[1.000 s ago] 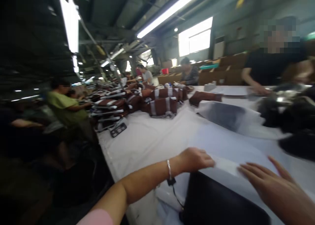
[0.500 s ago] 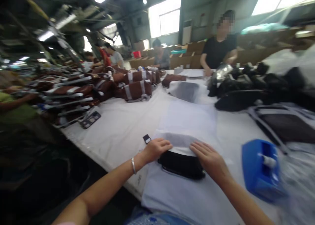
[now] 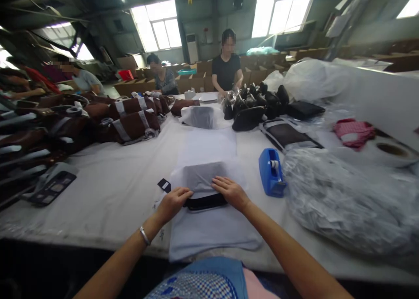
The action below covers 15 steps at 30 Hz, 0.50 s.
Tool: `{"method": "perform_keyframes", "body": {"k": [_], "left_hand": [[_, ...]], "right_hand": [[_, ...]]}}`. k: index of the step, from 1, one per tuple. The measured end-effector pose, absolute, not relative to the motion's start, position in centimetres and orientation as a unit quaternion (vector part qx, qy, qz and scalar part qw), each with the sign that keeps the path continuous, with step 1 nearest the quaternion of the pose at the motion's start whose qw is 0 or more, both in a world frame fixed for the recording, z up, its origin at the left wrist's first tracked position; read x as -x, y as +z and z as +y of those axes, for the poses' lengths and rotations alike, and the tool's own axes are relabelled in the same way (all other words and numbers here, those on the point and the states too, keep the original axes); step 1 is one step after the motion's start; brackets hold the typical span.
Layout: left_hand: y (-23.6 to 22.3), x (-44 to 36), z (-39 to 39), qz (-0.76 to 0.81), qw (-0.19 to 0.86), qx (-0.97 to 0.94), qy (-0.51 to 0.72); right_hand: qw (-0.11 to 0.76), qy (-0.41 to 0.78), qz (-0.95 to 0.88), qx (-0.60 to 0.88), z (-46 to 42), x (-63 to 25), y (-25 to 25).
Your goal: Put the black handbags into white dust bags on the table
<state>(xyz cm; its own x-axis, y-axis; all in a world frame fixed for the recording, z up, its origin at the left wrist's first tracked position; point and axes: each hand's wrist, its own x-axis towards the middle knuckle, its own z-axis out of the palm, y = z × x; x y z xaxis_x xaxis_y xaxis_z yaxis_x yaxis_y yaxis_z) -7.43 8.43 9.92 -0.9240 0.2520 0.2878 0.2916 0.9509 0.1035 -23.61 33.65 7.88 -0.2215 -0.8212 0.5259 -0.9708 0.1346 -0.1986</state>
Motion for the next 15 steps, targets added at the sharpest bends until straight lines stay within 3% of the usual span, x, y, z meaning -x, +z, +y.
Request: {"method": "perform_keyframes", "body": {"k": [9,15], "left_hand": [[10.6,6.9,8.2,-0.975,0.14,0.158,-0.074],[11.7,8.3,12.2,-0.969,0.204,0.129,-0.054]], "right_hand": [[0.184,0.226,-0.731,-0.617,33.8,23.1,6.3],[0.167,0.235,-0.722,-0.629,34.0,23.1,5.7]]}}
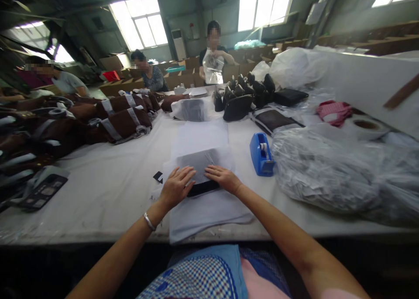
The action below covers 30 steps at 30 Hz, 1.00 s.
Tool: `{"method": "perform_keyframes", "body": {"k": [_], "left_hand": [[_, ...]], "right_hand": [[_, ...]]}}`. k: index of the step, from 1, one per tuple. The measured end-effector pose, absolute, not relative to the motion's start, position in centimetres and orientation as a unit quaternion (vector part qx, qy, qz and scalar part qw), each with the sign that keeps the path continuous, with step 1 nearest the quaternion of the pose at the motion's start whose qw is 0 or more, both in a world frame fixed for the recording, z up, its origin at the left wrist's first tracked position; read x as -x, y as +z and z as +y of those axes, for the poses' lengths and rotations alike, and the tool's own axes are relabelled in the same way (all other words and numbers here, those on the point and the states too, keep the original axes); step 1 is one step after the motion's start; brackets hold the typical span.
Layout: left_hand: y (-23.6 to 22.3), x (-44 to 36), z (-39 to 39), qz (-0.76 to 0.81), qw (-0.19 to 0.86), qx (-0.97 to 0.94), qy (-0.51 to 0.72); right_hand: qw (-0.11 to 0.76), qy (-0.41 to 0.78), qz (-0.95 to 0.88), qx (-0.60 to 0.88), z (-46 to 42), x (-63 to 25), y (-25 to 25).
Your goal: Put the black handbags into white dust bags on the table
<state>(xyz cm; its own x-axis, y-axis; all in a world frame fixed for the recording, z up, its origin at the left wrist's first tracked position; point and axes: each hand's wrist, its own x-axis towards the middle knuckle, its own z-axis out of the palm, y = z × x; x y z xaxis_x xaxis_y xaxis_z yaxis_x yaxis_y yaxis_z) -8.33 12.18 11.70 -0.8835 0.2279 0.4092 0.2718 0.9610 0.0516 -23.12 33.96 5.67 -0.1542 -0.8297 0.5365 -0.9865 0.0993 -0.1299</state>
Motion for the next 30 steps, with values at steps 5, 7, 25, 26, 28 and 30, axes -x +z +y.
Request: {"method": "perform_keyframes", "body": {"k": [5,7,25,26,28,30], "left_hand": [[8.7,9.4,14.4,-0.981,0.145,0.118,-0.053],[7.4,9.2,14.5,-0.982,0.142,0.115,-0.05],[5.8,8.3,14.2,-0.971,0.178,0.109,-0.118],[5.9,8.3,14.2,-0.971,0.176,0.107,-0.121],[6.1,8.3,14.1,-0.971,0.173,0.106,-0.126],[6.2,8.4,14.2,-0.971,0.173,0.105,-0.129]], "right_hand": [[0.135,0.246,-0.736,-0.616,34.9,22.4,5.7],[0.118,0.248,-0.751,-0.601,36.1,21.3,6.1],[-0.079,0.236,-0.776,-0.579,40.2,13.0,4.6],[-0.082,0.24,-0.782,-0.57,40.1,13.0,4.5],[-0.087,0.242,-0.794,-0.551,39.9,13.1,4.3],[-0.092,0.234,-0.805,-0.537,39.7,13.2,4.3]]}}
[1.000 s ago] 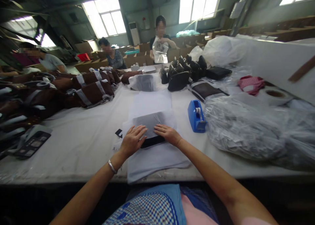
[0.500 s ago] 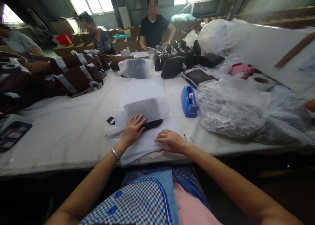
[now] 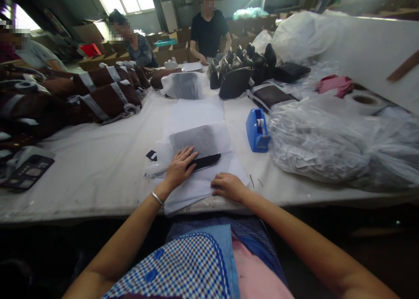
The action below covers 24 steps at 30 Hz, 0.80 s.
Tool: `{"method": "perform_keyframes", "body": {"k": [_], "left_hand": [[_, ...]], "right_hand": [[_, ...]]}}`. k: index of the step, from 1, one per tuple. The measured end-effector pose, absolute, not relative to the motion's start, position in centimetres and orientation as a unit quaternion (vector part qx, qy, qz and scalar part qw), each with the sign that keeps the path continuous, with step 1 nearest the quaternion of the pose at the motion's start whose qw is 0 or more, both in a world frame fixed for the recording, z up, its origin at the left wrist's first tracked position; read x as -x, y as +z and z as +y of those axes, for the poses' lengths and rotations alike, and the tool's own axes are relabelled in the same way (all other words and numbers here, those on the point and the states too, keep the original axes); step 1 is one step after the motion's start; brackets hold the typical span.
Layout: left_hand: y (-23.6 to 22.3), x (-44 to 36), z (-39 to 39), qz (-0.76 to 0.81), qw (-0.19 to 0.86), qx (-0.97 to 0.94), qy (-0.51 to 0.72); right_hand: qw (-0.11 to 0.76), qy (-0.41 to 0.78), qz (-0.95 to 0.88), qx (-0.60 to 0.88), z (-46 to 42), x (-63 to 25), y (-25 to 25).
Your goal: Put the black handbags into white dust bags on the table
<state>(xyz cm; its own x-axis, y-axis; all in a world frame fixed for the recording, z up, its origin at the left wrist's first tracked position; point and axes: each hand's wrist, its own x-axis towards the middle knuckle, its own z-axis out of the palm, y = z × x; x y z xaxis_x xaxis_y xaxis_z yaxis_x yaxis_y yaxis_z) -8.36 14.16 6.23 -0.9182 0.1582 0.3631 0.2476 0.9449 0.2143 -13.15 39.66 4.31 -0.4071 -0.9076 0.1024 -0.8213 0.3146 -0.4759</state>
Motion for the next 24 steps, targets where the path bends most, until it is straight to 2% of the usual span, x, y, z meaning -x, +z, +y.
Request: {"method": "perform_keyframes", "body": {"k": [13,20,24], "left_hand": [[8.8,8.7,13.4,-0.976,0.105,0.106,-0.161],[9.3,9.0,13.0,-0.975,0.093,0.116,-0.163],[9.1,8.9,13.2,-0.975,0.104,0.117,-0.159]], "right_hand": [[0.2,-0.272,0.812,0.476,38.5,14.7,7.3],[0.156,-0.303,0.775,0.532,37.4,11.8,6.4],[0.079,-0.263,0.782,0.56,35.4,9.7,4.8]]}}
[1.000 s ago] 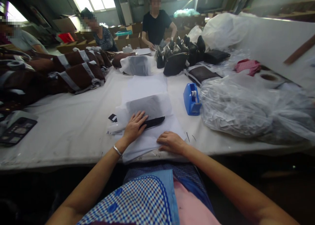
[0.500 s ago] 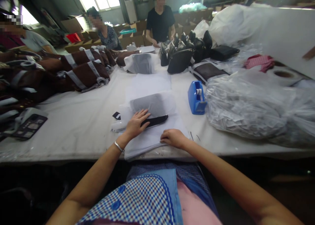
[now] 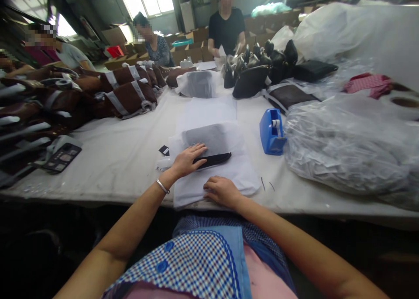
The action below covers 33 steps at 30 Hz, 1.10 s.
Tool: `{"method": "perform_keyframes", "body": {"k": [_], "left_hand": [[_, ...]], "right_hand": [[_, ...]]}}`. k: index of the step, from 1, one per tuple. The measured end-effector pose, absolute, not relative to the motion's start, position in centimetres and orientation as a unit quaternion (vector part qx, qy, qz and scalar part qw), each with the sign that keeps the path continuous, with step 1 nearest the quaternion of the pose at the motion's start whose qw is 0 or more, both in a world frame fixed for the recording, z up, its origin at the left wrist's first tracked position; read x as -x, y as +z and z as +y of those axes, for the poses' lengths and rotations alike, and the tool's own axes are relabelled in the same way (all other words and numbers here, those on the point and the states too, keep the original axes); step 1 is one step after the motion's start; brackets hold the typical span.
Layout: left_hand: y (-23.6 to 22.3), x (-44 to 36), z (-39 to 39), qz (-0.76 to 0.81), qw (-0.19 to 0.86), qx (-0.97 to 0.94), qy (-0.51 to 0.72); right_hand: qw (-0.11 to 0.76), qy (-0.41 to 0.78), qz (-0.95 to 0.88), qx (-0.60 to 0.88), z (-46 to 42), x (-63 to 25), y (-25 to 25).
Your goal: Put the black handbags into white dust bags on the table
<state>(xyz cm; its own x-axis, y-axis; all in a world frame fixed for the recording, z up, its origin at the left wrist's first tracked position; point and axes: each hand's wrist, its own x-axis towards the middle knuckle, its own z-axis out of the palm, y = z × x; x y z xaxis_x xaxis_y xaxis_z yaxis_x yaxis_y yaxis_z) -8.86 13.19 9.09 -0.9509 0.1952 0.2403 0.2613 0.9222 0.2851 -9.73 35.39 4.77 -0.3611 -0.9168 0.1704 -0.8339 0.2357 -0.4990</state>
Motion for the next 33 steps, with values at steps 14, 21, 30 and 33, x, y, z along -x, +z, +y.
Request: {"method": "perform_keyframes", "body": {"k": [14,21,30,33], "left_hand": [[9.3,8.9,12.7,-0.974,0.085,0.122,-0.173],[10.0,8.9,12.4,-0.973,0.07,0.131,-0.178],[9.9,8.9,12.7,-0.974,0.074,0.127,-0.174],[10.1,8.8,12.8,-0.974,0.074,0.125,-0.172]], "right_hand": [[0.158,-0.267,0.815,0.49,33.2,11.0,4.8],[0.075,-0.316,0.738,0.592,33.3,8.8,4.6],[-0.017,-0.22,0.736,0.64,32.0,6.7,2.8],[-0.044,-0.189,0.731,0.654,31.9,6.6,2.5]]}}
